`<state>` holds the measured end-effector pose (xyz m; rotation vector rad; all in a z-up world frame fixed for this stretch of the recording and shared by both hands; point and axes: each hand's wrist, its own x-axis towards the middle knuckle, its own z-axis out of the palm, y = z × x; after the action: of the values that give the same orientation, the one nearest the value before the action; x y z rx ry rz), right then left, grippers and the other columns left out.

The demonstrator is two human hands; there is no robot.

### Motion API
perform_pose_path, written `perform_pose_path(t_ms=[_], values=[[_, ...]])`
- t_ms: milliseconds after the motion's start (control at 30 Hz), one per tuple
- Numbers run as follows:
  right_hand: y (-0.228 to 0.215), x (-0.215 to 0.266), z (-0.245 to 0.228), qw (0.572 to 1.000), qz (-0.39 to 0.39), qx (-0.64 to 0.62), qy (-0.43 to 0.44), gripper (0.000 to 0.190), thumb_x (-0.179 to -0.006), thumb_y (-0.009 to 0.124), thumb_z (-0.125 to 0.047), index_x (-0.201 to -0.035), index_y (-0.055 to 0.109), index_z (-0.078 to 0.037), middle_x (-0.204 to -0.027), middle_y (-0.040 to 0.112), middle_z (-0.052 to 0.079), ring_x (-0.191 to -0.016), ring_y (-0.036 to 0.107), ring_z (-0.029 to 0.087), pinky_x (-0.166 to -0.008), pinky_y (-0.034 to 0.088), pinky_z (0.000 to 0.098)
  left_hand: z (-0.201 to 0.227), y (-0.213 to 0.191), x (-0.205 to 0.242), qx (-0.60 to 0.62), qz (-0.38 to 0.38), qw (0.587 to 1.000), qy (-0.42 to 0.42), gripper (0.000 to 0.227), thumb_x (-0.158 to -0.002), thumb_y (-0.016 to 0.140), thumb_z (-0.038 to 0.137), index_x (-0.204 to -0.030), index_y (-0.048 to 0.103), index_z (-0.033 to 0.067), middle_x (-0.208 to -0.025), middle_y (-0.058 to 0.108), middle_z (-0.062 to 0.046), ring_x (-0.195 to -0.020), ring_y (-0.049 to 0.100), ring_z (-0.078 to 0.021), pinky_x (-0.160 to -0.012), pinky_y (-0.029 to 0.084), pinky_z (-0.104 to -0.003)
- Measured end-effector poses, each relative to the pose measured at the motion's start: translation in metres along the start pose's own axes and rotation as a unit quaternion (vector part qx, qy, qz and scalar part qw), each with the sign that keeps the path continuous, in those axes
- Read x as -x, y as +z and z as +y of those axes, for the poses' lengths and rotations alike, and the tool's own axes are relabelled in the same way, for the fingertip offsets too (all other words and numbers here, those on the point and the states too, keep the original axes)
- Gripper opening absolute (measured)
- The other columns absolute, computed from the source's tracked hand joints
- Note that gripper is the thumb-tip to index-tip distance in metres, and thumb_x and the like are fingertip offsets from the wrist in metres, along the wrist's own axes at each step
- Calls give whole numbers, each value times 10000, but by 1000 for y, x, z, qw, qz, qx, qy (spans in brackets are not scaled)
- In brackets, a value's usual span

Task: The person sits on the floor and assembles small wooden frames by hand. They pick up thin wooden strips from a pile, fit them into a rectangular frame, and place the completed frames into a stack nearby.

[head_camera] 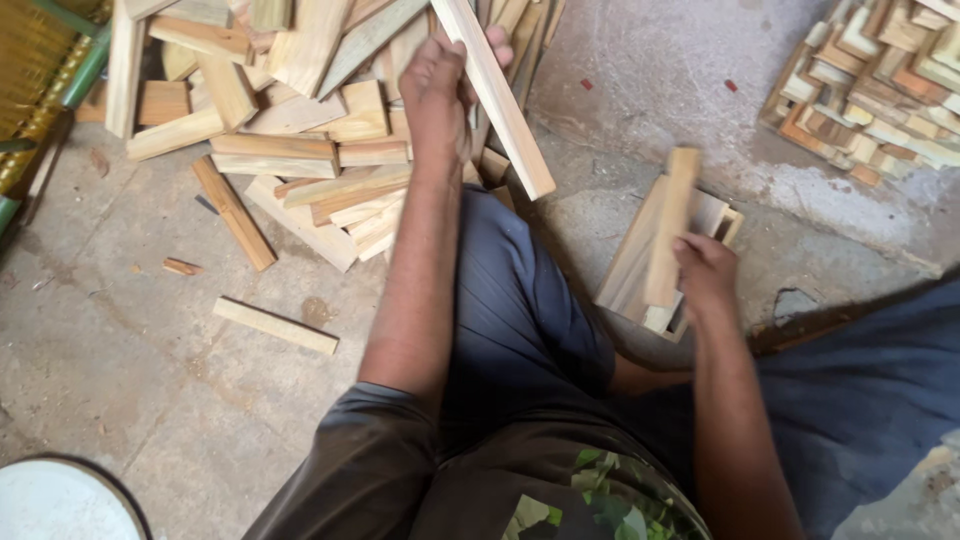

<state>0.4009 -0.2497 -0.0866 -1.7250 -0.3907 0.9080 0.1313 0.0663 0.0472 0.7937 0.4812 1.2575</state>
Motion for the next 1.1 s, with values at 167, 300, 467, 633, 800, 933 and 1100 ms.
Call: perform_pose_path(t_ms=[167,300,467,633,800,933,1100], values=[[39,-18,-12,999,-27,31,-21,200,-1008,706,-99,-1176,728,6,-895,690,42,-713,589,112,-603,479,271,-37,27,33,-58,73,990,-102,282,-1096,474,104,-1150,653,-108,-989,774,-246,-786,780,-263,-686,674,-380],[56,-14,-15,997,-63,-53,4,201,-996,682,-80,-1170,701,20,-937,718,41,-772,669,106,-658,553,257,-67,55,56,-16,77,987,-137,260,-1075,437,146,-1064,626,-33,-840,744,-188,-640,717,-234,-538,609,-355],[47,-23,0,997,-56,-50,4,219,-1002,689,-64,-1195,696,38,-986,731,68,-796,673,119,-682,550,261,-116,75,81,-110,102,963,-224,388,-1026,569,367,-962,651,-7,-691,663,-103,-511,594,-169,-434,495,-315],[55,-69,-55,996,-25,-41,-81,220,-1022,695,-12,-1229,703,64,-1075,756,88,-892,716,118,-803,597,242,-133,57,84,-161,110,941,-277,565,-1010,632,506,-934,685,-52,-665,574,-32,-512,523,-118,-446,442,-275],[56,-51,-123,985,-2,84,-151,404,-1025,668,-59,-1400,520,-31,-1056,733,66,-804,653,102,-667,544,230,-139,52,84,-25,20,951,-307,586,-1085,446,476,-1099,684,-59,-805,640,-81,-604,570,-149,-511,514,-321],[61,2,-121,980,-113,111,-116,257,-1099,655,-166,-1274,692,19,-1024,736,49,-847,691,96,-674,552,242,-139,66,86,119,-55,934,-333,624,-1079,292,450,-1256,586,-72,-1024,724,-218,-822,706,-250,-764,606,-390],[52,56,-99,990,-133,-1,-54,280,-996,699,-163,-1251,723,-49,-952,754,7,-742,658,65,-603,512,209,-139,83,112,-11,-137,959,-248,622,-1126,336,415,-1351,599,-101,-1170,773,-218,-927,676,-202,-875,561,-329]])
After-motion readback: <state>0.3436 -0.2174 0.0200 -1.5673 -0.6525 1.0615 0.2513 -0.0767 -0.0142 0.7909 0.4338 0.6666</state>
